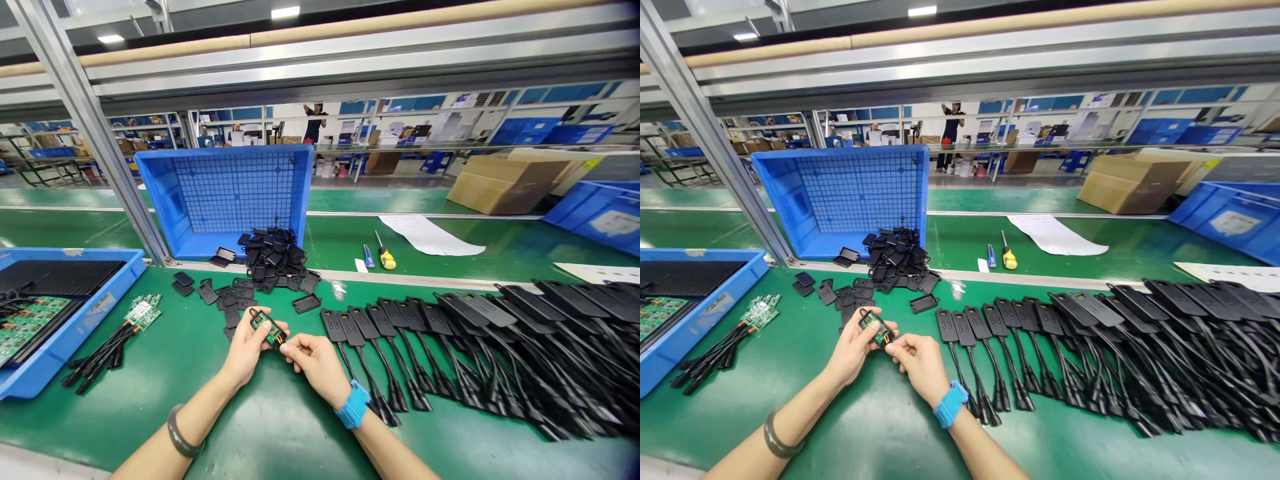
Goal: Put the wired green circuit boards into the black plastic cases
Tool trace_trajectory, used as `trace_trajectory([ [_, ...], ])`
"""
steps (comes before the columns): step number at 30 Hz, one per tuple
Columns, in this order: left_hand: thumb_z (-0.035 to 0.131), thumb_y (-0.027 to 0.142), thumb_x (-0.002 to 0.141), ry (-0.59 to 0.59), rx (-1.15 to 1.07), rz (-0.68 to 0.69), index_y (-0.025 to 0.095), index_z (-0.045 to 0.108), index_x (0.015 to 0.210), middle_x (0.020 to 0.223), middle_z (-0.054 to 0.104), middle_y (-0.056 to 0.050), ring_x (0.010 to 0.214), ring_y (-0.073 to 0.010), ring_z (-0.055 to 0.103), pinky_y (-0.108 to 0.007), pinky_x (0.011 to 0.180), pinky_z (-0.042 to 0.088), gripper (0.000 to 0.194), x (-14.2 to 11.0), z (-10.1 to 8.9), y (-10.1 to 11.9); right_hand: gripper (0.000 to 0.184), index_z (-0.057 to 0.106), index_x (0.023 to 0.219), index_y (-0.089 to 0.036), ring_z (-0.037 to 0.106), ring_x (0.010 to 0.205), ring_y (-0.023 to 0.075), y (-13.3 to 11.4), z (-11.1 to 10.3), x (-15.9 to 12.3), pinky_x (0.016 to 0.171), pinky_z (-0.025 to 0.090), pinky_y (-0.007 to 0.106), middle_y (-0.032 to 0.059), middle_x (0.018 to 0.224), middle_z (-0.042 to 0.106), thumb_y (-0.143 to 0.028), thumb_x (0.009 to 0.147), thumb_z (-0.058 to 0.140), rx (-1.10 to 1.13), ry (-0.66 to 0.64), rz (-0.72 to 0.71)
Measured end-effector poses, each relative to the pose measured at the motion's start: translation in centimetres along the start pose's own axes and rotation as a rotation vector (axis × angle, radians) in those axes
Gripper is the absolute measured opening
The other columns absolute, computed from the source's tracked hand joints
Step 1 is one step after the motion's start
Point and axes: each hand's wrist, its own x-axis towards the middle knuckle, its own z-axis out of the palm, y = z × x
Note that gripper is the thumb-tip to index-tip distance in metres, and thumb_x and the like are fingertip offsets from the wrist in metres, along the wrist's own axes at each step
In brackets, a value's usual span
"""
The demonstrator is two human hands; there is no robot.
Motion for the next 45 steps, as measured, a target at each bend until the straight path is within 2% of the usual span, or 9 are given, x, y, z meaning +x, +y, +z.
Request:
trace_trajectory([
  [7,0.062,0.037,0.084,-0.004,-0.006,-0.023,0.018,0.041,0.109,0.099,0.067,-0.014,0.093,-0.0263,0.065,-0.033,0.075,0.053,0.037,-0.3,0.0,0.1,0.034,0.060,0.061,-0.012,0.040,0.042,0.0071,-0.3,-0.3,0.3,0.044,0.029,0.019,0.0016,0.054,0.056,-0.044,0.072,0.063,0.033,-0.091,0.032],
  [14,0.059,0.040,0.085,0.075,0.144,0.082,0.018,0.044,0.105,0.101,0.066,-0.013,0.095,-0.0240,0.064,-0.035,0.082,0.051,0.033,-0.6,0.7,0.0,0.031,0.057,0.060,-0.015,0.042,0.043,0.0085,0.4,0.1,0.6,0.044,0.031,0.020,0.0009,0.053,0.057,-0.041,0.077,0.061,-0.126,0.062,-0.004],
  [17,0.062,0.042,0.083,0.089,0.163,0.080,0.018,0.045,0.105,0.097,0.067,-0.011,0.090,-0.0230,0.064,-0.034,0.080,0.051,0.037,-0.3,0.8,0.1,0.032,0.056,0.061,-0.016,0.045,0.044,0.0099,0.1,0.0,0.5,0.045,0.033,0.021,0.0005,0.054,0.057,-0.042,0.077,0.061,-0.131,0.024,0.009],
  [21,0.064,0.043,0.080,0.076,0.136,-0.047,0.015,0.048,0.102,0.082,0.066,-0.008,0.068,-0.0175,0.063,-0.025,0.060,0.049,0.038,0.1,0.8,0.2,0.035,0.055,0.059,-0.017,0.046,0.049,0.0109,-0.9,-0.3,-0.1,0.048,0.033,0.022,-0.0011,0.053,0.052,-0.043,0.080,0.062,-0.283,0.017,-0.171],
  [25,0.058,0.038,0.082,-0.046,0.310,-0.109,0.015,0.052,0.088,0.071,0.060,-0.001,0.050,-0.0103,0.054,-0.018,0.045,0.041,0.024,-0.1,0.8,-0.7,0.019,0.065,0.085,-0.019,0.055,0.065,0.0141,-1.4,-0.8,-0.4,0.064,0.042,0.024,0.0032,0.075,0.060,-0.030,0.091,0.052,-0.478,0.152,-0.464],
  [30,0.052,0.034,0.085,-0.105,0.552,-0.063,0.018,0.048,0.079,0.066,0.060,0.001,0.045,-0.0106,0.053,-0.017,0.039,0.035,0.017,-0.4,0.7,-2.1,0.024,0.068,0.097,-0.021,0.056,0.076,0.0161,-0.8,-1.6,-0.1,0.068,0.041,0.025,0.0057,0.081,0.061,-0.025,0.095,0.044,-0.810,0.183,-0.691],
  [34,0.050,0.031,0.085,-0.114,0.654,-0.029,0.019,0.048,0.076,0.064,0.061,0.001,0.045,-0.0119,0.056,-0.018,0.042,0.036,0.015,-0.4,0.6,-2.1,0.023,0.069,0.095,-0.020,0.056,0.077,0.0163,-0.5,-1.7,0.1,0.069,0.041,0.027,0.0059,0.082,0.064,-0.023,0.095,0.046,-0.876,0.175,-0.721],
  [41,0.047,0.024,0.083,-0.113,0.803,0.027,0.021,0.050,0.074,0.063,0.064,0.002,0.048,-0.0149,0.057,-0.022,0.048,0.036,0.011,-0.6,0.8,-1.3,0.022,0.067,0.089,-0.021,0.057,0.081,0.0175,-0.1,-1.9,0.2,0.075,0.043,0.029,0.0058,0.086,0.065,-0.025,0.094,0.047,-0.805,0.148,-0.649],
  [45,0.045,0.020,0.081,-0.140,0.841,0.027,0.021,0.052,0.075,0.064,0.066,0.000,0.049,-0.0166,0.058,-0.023,0.050,0.036,0.009,-0.8,0.8,-1.1,0.024,0.065,0.088,-0.019,0.054,0.080,0.0182,-0.6,-1.8,0.1,0.072,0.043,0.029,0.0067,0.083,0.062,-0.023,0.095,0.043,-0.916,0.109,-0.675],
])
